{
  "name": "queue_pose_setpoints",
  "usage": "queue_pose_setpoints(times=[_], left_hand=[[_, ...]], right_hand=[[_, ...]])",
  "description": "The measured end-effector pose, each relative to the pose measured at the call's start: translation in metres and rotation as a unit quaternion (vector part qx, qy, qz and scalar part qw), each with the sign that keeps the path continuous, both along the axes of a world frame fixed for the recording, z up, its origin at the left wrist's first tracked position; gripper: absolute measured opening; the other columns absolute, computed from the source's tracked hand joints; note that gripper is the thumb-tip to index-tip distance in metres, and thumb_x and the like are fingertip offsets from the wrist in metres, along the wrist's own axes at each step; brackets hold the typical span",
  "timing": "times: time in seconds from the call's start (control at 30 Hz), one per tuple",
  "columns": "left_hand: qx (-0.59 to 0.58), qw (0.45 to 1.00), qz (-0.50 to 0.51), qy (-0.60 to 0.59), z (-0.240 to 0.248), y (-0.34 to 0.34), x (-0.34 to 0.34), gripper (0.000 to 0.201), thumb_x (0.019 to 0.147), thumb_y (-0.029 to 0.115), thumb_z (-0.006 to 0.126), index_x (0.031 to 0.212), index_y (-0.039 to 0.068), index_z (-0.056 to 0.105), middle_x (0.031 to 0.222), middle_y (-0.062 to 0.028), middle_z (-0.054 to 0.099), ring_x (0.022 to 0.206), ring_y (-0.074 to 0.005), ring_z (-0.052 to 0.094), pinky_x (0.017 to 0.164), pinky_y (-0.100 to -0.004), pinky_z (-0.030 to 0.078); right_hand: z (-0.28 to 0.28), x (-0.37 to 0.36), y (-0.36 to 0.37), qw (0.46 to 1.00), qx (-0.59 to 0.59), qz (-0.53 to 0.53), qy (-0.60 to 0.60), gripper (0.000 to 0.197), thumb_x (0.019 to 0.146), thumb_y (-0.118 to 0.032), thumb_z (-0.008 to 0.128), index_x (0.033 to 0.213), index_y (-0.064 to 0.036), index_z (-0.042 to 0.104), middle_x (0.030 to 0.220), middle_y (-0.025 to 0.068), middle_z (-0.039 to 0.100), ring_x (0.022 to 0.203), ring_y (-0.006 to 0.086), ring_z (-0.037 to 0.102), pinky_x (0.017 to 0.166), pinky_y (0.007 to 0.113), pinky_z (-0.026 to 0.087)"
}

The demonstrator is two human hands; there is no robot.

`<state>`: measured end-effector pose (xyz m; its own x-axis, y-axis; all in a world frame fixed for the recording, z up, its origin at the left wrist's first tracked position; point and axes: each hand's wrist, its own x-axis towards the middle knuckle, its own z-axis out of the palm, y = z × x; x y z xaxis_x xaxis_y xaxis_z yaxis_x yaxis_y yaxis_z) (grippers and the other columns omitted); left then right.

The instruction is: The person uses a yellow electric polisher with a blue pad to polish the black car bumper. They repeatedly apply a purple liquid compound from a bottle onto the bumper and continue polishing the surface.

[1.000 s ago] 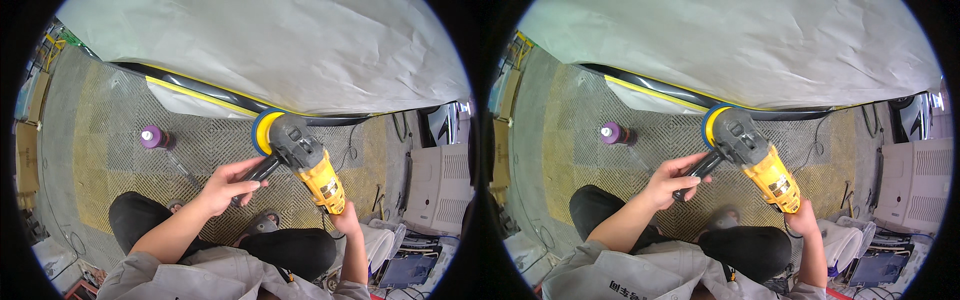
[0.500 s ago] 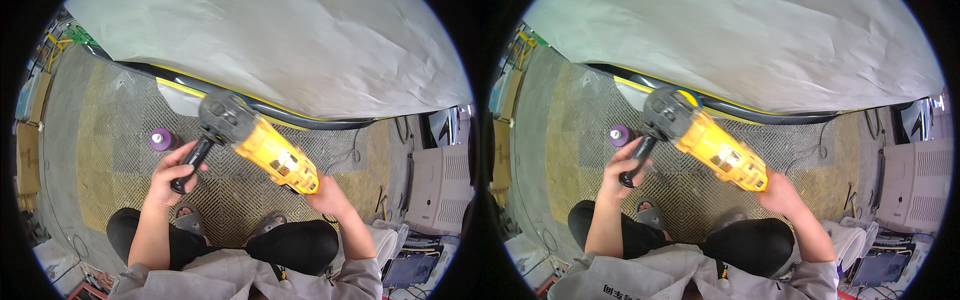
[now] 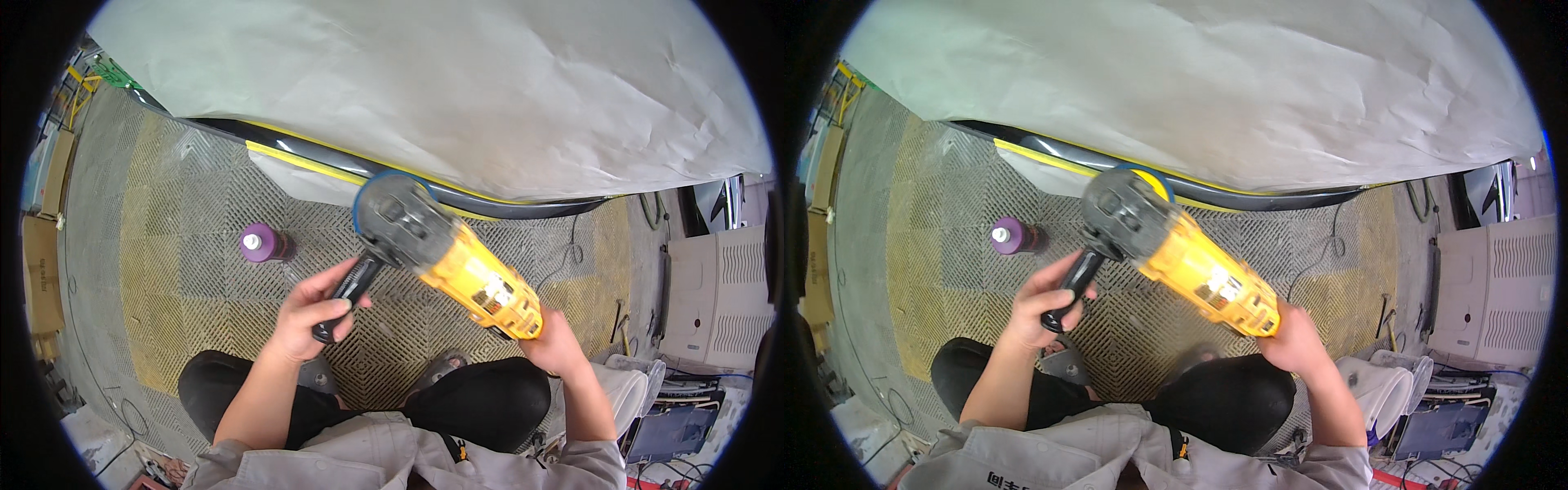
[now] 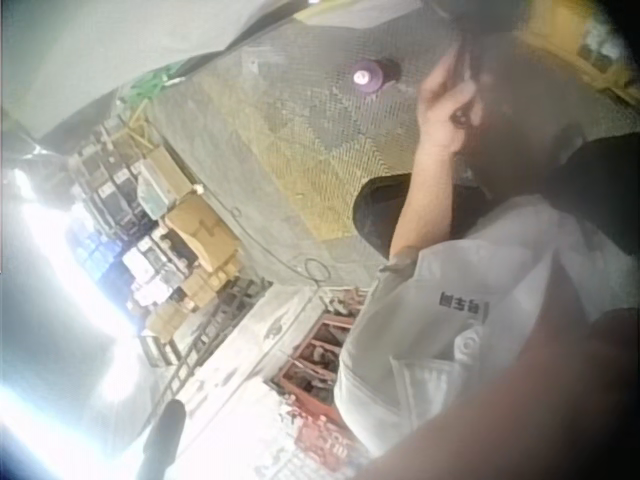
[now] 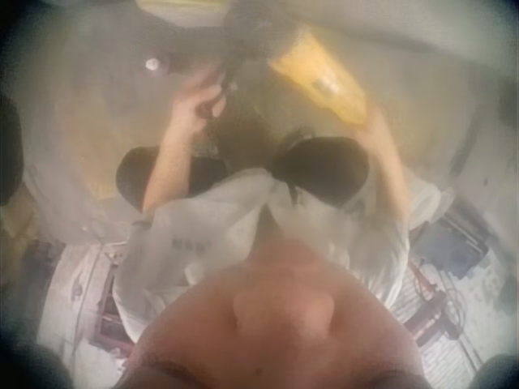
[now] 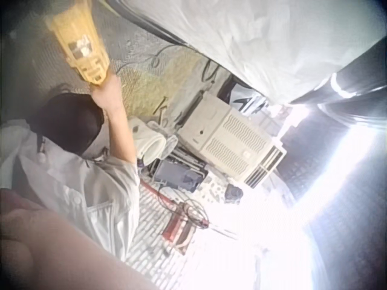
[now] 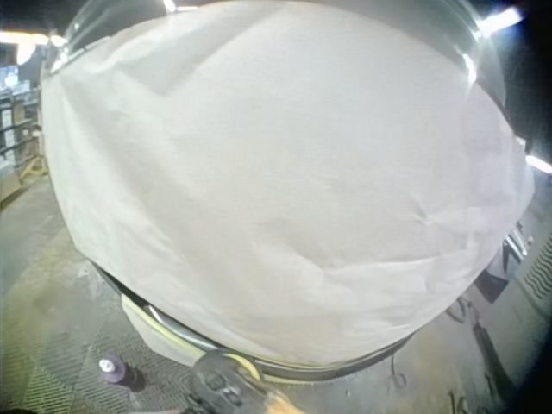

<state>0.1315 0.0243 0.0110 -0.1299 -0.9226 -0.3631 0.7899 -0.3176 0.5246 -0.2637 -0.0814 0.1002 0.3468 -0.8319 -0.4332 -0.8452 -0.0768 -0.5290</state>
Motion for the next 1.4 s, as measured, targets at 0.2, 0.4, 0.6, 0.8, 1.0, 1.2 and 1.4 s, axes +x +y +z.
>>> queue_pose_setpoints(times=[0.2,0.4,0.6,0.8,1.0,1.2,1.4], left_hand=[[-0.022,0.996,-0.086,-0.021,-0.003,-0.015,-0.054,0.075,0.095,0.003,0.069,0.164,-0.003,0.042,0.117,-0.0240,0.072,0.064,-0.0168,0.062,0.059,-0.0270,0.051],[-0.049,0.990,-0.125,-0.030,0.000,-0.031,-0.099,0.072,0.097,0.000,0.069,0.165,-0.001,0.043,0.117,-0.0200,0.074,0.068,-0.0144,0.064,0.063,-0.0264,0.052],[-0.048,0.986,-0.154,-0.032,0.007,-0.045,-0.133,0.073,0.098,0.000,0.071,0.165,0.000,0.043,0.118,-0.0174,0.076,0.069,-0.0116,0.063,0.064,-0.0259,0.053],[-0.051,0.986,-0.144,-0.059,0.011,-0.033,-0.116,0.071,0.099,-0.005,0.068,0.165,0.001,0.043,0.119,-0.0148,0.075,0.071,-0.0093,0.063,0.064,-0.0241,0.053],[-0.039,0.995,-0.060,-0.071,0.005,-0.009,-0.059,0.075,0.095,-0.002,0.069,0.165,-0.001,0.043,0.122,-0.0262,0.071,0.068,-0.0154,0.064,0.064,-0.0267,0.054],[-0.036,0.997,-0.048,-0.052,-0.005,0.001,-0.044,0.077,0.094,0.002,0.070,0.165,0.000,0.042,0.122,-0.0285,0.068,0.065,-0.0179,0.064,0.061,-0.0271,0.054],[-0.062,0.991,-0.104,-0.061,-0.007,-0.015,-0.091,0.074,0.098,0.001,0.068,0.167,-0.001,0.039,0.125,-0.0257,0.070,0.071,-0.0158,0.064,0.066,-0.0281,0.054]], right_hand=[[-0.017,-0.067,0.025,0.997,-0.006,-0.071,-0.012,0.031,0.081,-0.009,0.074,0.111,0.0016,0.071,0.097,0.0262,0.076,0.099,0.0462,0.075,0.086,0.046,0.061],[-0.033,-0.120,0.037,0.995,-0.003,-0.091,-0.032,0.035,0.084,-0.002,0.073,0.119,0.0029,0.071,0.105,0.0229,0.079,0.105,0.0353,0.079,0.091,0.040,0.060],[-0.035,-0.150,0.039,0.992,0.024,-0.109,-0.054,0.043,0.082,0.005,0.070,0.125,0.0033,0.071,0.117,0.0180,0.080,0.113,0.0264,0.077,0.100,0.037,0.057],[-0.046,-0.134,0.040,0.994,0.013,-0.090,-0.056,0.038,0.085,-0.001,0.072,0.123,0.0020,0.071,0.113,0.0217,0.079,0.110,0.0339,0.077,0.096,0.038,0.058],[-0.052,-0.081,0.023,0.998,0.000,-0.043,-0.045,0.031,0.082,-0.011,0.074,0.110,0.0016,0.069,0.102,0.0256,0.076,0.101,0.0460,0.073,0.088,0.049,0.060],[-0.046,-0.066,0.019,0.999,-0.044,0.006,-0.031,0.032,0.076,-0.012,0.074,0.104,0.0005,0.066,0.098,0.0260,0.074,0.093,0.0506,0.070,0.085,0.055,0.058],[-0.049,-0.112,0.036,0.995,-0.023,-0.087,-0.039,0.035,0.077,-0.008,0.073,0.111,-0.0009,0.070,0.102,0.0270,0.075,0.099,0.0495,0.071,0.087,0.051,0.059]])
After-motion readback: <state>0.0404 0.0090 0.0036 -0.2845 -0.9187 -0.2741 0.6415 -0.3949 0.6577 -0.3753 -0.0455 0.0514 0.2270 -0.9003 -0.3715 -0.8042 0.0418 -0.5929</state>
